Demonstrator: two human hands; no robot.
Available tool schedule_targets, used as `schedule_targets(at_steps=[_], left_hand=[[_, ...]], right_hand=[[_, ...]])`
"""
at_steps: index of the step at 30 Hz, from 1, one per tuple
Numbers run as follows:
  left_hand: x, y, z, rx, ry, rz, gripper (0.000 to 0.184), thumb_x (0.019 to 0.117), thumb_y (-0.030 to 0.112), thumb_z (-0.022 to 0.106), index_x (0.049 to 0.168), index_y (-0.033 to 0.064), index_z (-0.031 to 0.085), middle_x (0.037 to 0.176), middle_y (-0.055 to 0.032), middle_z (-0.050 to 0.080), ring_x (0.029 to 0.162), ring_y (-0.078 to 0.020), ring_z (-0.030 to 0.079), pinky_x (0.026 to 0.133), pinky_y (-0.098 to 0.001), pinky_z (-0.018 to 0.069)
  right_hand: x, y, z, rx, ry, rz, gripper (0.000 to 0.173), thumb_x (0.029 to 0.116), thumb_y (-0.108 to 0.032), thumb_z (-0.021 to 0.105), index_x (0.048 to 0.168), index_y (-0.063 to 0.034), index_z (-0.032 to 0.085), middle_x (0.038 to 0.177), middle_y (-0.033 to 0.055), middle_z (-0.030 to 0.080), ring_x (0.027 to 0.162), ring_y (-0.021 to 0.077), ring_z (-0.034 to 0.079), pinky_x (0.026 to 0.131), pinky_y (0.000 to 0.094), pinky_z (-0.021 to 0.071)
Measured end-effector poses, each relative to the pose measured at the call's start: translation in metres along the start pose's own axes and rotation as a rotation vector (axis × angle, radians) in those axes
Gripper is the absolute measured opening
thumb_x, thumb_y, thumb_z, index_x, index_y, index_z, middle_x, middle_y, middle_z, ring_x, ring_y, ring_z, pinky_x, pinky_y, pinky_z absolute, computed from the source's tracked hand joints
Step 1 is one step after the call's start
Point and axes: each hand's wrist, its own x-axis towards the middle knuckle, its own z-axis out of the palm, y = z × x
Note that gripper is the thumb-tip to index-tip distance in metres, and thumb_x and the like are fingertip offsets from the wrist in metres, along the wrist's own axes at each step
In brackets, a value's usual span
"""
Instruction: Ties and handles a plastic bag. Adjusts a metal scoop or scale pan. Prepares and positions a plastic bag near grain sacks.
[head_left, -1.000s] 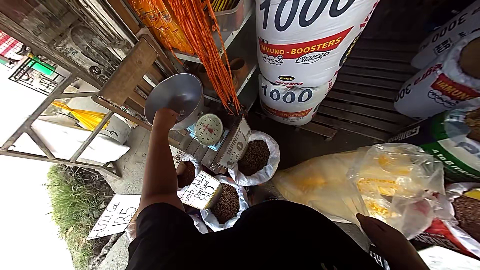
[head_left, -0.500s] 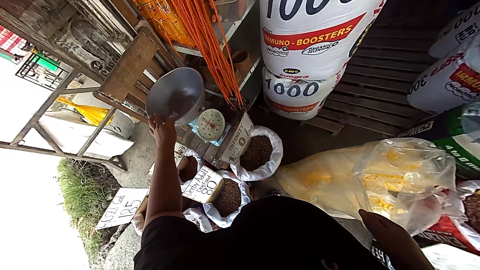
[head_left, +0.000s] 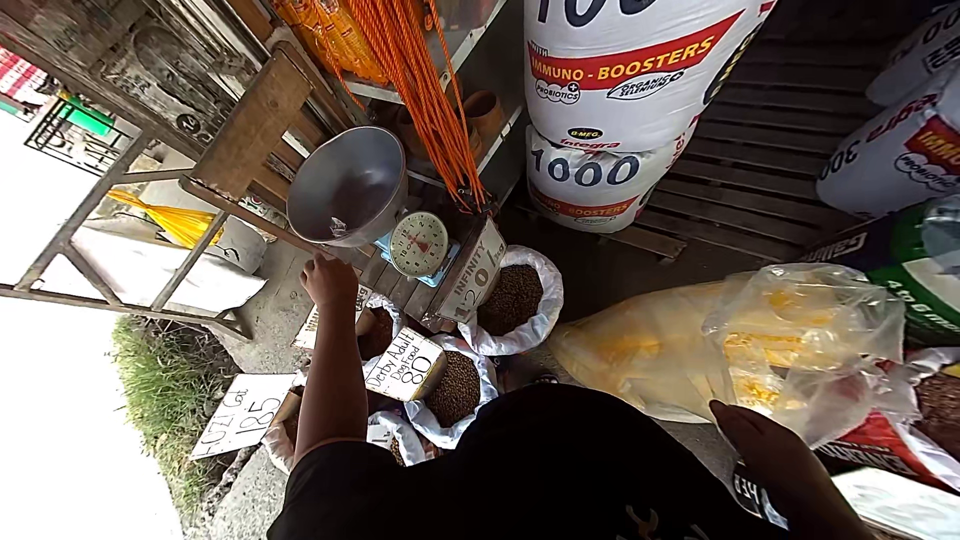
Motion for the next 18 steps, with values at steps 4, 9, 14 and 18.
schedule_targets(at_steps=[4, 9, 14, 18], left_hand=[[-0.045, 0.052, 0.004, -0.319, -0.280, 0.334, 0.043, 0.1049, 0.036, 0.058, 0.114, -0.0032, 0.072, 0.118, -0.0269, 0.069, 0.116, -0.0442, 0.065, 0.101, -0.0659, 0.0469], [-0.136, 0.213, 0.043, -0.546, -0.700, 0.912, 0.048, 0.1045, 0.031, 0.061, 0.140, -0.0013, 0.058, 0.136, -0.0219, 0.064, 0.126, -0.0328, 0.063, 0.110, -0.0516, 0.0474], [-0.245, 0.358, 0.081, -0.560, -0.962, 0.990, 0.101, 0.0931, 0.053, 0.071, 0.163, 0.0035, 0.019, 0.157, -0.0293, 0.040, 0.141, -0.0450, 0.045, 0.114, -0.0629, 0.0387], [-0.275, 0.431, 0.097, -0.148, -0.945, 1.051, 0.046, 0.1059, 0.031, 0.054, 0.138, -0.0025, 0.054, 0.109, -0.0209, 0.071, 0.093, -0.0289, 0.071, 0.085, -0.0464, 0.0586]], right_hand=[[-0.005, -0.027, -0.006, -0.015, -0.194, -0.007, 0.044, 0.1110, -0.029, 0.045, 0.107, 0.0103, 0.064, 0.098, 0.0263, 0.062, 0.092, 0.0341, 0.058, 0.086, 0.0564, 0.0444], [0.012, -0.028, 0.009, -0.087, -0.330, -0.240, 0.046, 0.1099, -0.033, 0.043, 0.105, 0.0066, 0.066, 0.096, 0.0244, 0.065, 0.093, 0.0381, 0.064, 0.086, 0.0591, 0.0477], [0.016, -0.034, 0.016, -0.086, -0.417, -0.339, 0.045, 0.1095, -0.033, 0.047, 0.109, 0.0080, 0.066, 0.101, 0.0269, 0.068, 0.100, 0.0423, 0.066, 0.090, 0.0634, 0.0481], [0.010, -0.027, -0.021, -0.085, -0.352, -0.236, 0.049, 0.1133, -0.031, 0.034, 0.130, 0.0077, 0.059, 0.121, 0.0309, 0.065, 0.117, 0.0471, 0.062, 0.101, 0.0645, 0.0457]])
